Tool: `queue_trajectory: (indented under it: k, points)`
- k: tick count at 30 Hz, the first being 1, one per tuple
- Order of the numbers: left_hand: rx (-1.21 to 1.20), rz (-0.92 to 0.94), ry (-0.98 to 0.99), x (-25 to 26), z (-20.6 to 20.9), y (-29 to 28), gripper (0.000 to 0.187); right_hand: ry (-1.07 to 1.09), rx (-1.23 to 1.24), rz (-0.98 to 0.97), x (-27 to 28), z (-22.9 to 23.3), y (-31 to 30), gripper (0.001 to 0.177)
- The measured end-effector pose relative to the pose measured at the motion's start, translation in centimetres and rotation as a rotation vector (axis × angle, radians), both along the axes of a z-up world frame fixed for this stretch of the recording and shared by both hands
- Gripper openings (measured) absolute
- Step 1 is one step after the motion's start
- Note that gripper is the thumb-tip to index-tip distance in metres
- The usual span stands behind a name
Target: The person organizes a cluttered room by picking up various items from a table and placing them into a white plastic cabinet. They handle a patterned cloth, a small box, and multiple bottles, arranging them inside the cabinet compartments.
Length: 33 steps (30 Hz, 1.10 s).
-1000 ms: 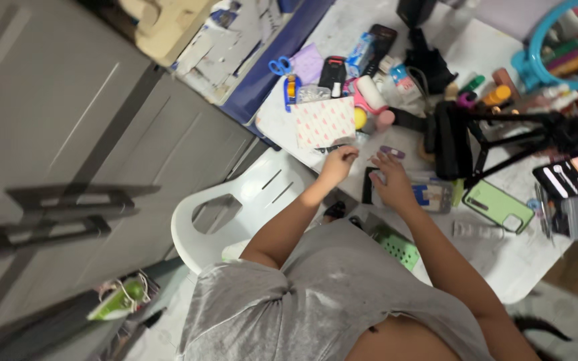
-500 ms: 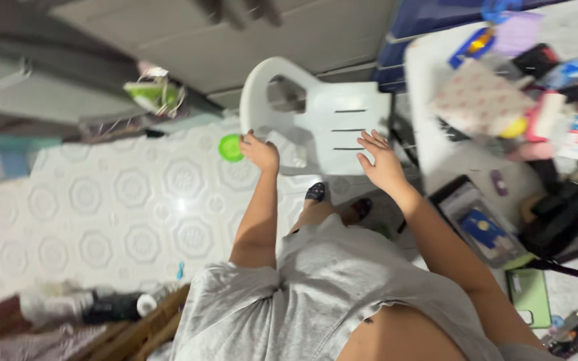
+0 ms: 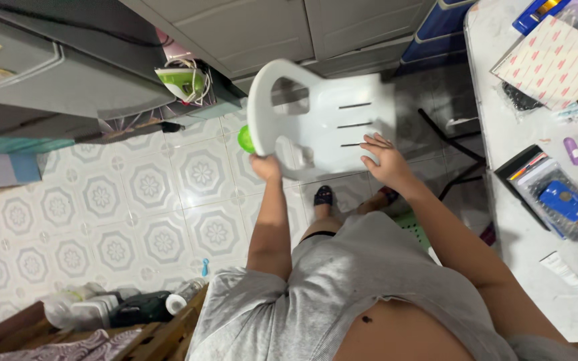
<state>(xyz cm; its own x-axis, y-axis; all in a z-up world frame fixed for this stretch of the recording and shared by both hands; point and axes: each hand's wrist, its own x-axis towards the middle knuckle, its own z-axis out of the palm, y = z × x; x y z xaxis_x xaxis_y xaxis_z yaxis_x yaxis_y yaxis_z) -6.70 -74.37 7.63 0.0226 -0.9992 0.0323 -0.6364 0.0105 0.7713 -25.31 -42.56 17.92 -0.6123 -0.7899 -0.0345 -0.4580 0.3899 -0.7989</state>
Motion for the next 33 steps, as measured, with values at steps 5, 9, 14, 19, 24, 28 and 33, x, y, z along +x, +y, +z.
queue_trajectory:
  k: [5,9,14,19,24,28,33]
  points:
    - [0.006,0.276,0.113,9.1,5.9,-3.8,0.053,0.029,-0.013,0.051,2.4,1.6,-4.0,0.04]
    - [-0.044,0.328,-0.246,9.5,8.8,-7.4,0.053,0.015,0.041,0.031,2.0,4.5,-5.0,0.038]
    - [-0.19,-0.172,-0.044,-2.3,9.8,-6.6,0.062,0.097,0.011,-0.037,-2.3,8.6,-2.8,0.04]
    - [-0.284,-0.795,0.292,-19.1,15.2,4.6,0.047,0.226,-0.211,-0.2,-10.8,14.7,4.1,0.039]
    - [-0.125,-1.092,0.496,-31.9,22.3,16.1,0.03,0.364,-0.3,-0.357,-19.4,19.7,12.8,0.035]
    - [-0.074,-1.241,0.504,-39.6,24.8,22.1,0.026,0.41,-0.367,-0.42,-23.9,21.9,18.7,0.034]
    - [0.023,-1.442,0.534,-49.1,27.0,26.6,0.026,0.366,-0.409,-0.512,-29.0,23.7,21.6,0.031]
